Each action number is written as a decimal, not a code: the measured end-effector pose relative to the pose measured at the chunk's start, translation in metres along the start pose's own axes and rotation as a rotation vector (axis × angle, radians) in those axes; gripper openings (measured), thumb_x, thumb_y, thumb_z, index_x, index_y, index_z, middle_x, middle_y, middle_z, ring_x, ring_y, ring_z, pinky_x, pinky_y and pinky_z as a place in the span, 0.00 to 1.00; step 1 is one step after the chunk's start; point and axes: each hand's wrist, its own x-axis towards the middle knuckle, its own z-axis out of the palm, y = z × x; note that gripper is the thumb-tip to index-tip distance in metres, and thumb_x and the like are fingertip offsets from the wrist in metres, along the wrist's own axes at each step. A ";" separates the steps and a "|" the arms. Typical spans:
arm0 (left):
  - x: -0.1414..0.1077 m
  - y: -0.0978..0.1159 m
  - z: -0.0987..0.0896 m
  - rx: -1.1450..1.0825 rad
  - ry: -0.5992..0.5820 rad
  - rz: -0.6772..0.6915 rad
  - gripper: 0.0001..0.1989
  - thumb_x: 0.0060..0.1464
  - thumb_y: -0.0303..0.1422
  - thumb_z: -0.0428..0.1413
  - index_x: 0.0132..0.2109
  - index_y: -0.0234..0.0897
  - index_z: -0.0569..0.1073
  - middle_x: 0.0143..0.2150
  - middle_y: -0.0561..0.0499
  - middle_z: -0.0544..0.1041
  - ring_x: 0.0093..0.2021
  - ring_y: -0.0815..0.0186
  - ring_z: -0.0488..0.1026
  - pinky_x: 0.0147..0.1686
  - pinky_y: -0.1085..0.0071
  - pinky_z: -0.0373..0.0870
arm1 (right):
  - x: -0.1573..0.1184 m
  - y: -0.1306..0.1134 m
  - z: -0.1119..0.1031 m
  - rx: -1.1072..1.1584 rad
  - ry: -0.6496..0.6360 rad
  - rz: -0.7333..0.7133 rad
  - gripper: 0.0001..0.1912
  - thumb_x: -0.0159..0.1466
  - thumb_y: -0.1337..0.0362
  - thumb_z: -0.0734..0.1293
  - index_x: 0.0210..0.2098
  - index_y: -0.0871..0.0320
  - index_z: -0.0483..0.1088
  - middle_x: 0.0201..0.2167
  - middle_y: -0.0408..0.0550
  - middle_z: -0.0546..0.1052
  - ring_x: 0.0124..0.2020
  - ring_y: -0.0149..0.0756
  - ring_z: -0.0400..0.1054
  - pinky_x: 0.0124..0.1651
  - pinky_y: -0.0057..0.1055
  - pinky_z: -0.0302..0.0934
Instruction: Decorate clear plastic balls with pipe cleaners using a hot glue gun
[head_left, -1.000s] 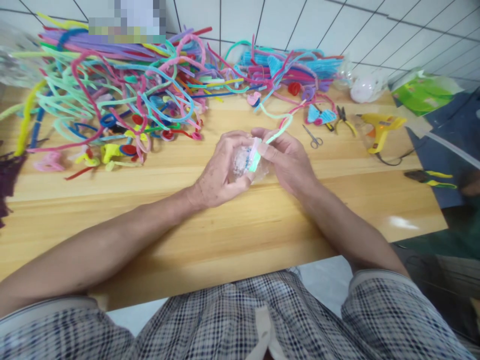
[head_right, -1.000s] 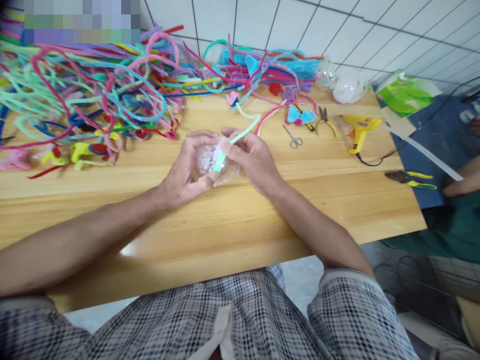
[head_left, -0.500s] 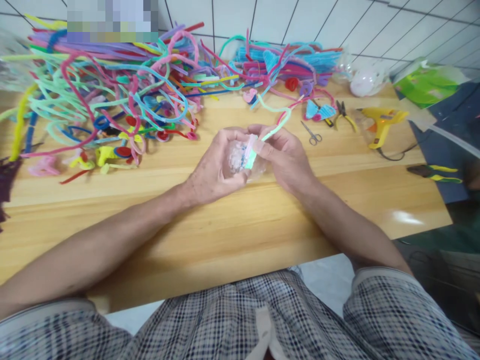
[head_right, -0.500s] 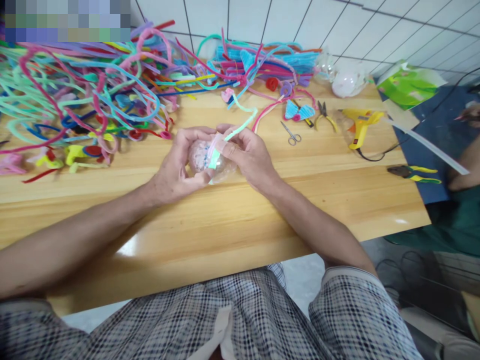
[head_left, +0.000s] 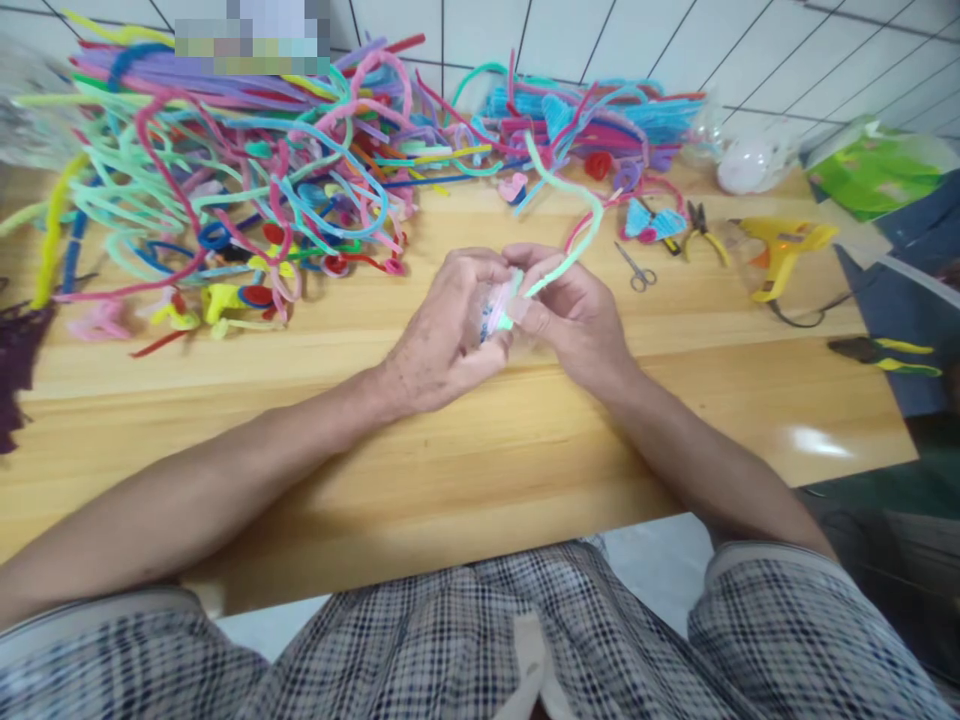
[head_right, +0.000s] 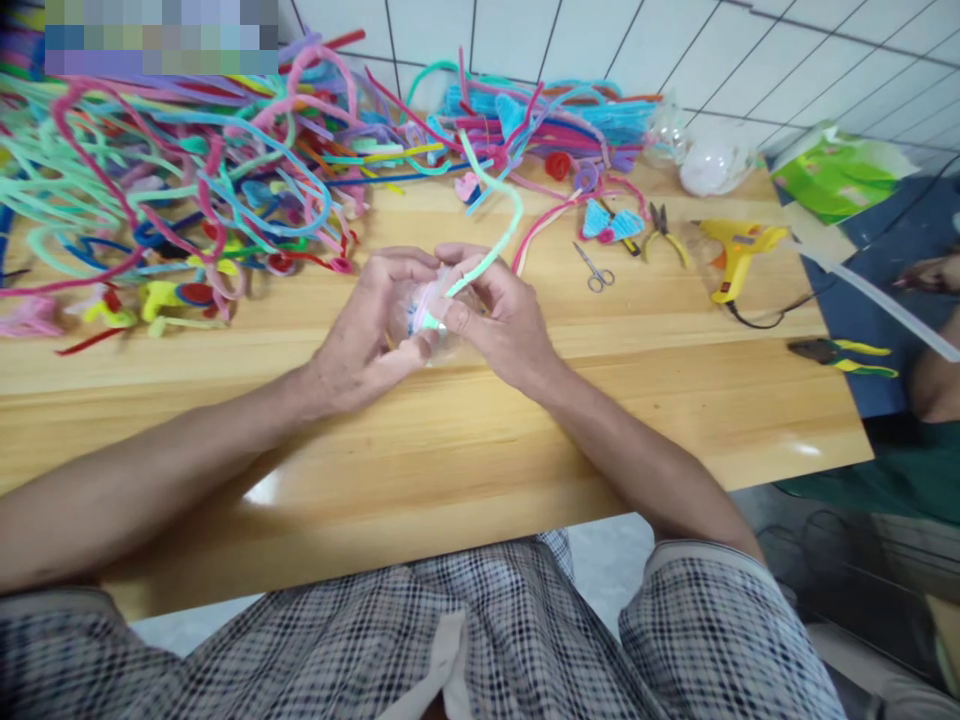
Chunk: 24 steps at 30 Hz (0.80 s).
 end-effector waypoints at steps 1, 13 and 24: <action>-0.001 0.000 0.001 0.005 0.005 0.007 0.24 0.75 0.48 0.58 0.70 0.47 0.65 0.65 0.38 0.75 0.68 0.45 0.75 0.67 0.40 0.79 | 0.000 0.000 0.000 0.004 0.003 0.006 0.25 0.60 0.38 0.84 0.40 0.48 0.77 0.62 0.45 0.82 0.68 0.47 0.76 0.75 0.49 0.70; -0.009 -0.002 0.007 0.041 0.030 -0.005 0.25 0.79 0.54 0.52 0.72 0.48 0.63 0.68 0.38 0.74 0.70 0.46 0.73 0.71 0.37 0.74 | -0.002 0.000 0.004 0.088 0.038 0.061 0.23 0.62 0.41 0.84 0.40 0.48 0.77 0.60 0.45 0.82 0.62 0.45 0.77 0.68 0.47 0.74; -0.010 -0.012 0.012 0.020 0.071 0.039 0.31 0.75 0.58 0.56 0.75 0.51 0.63 0.70 0.38 0.73 0.72 0.40 0.72 0.74 0.29 0.68 | 0.004 -0.003 -0.001 0.056 0.003 0.094 0.28 0.55 0.37 0.86 0.38 0.48 0.77 0.62 0.45 0.82 0.67 0.48 0.76 0.73 0.51 0.72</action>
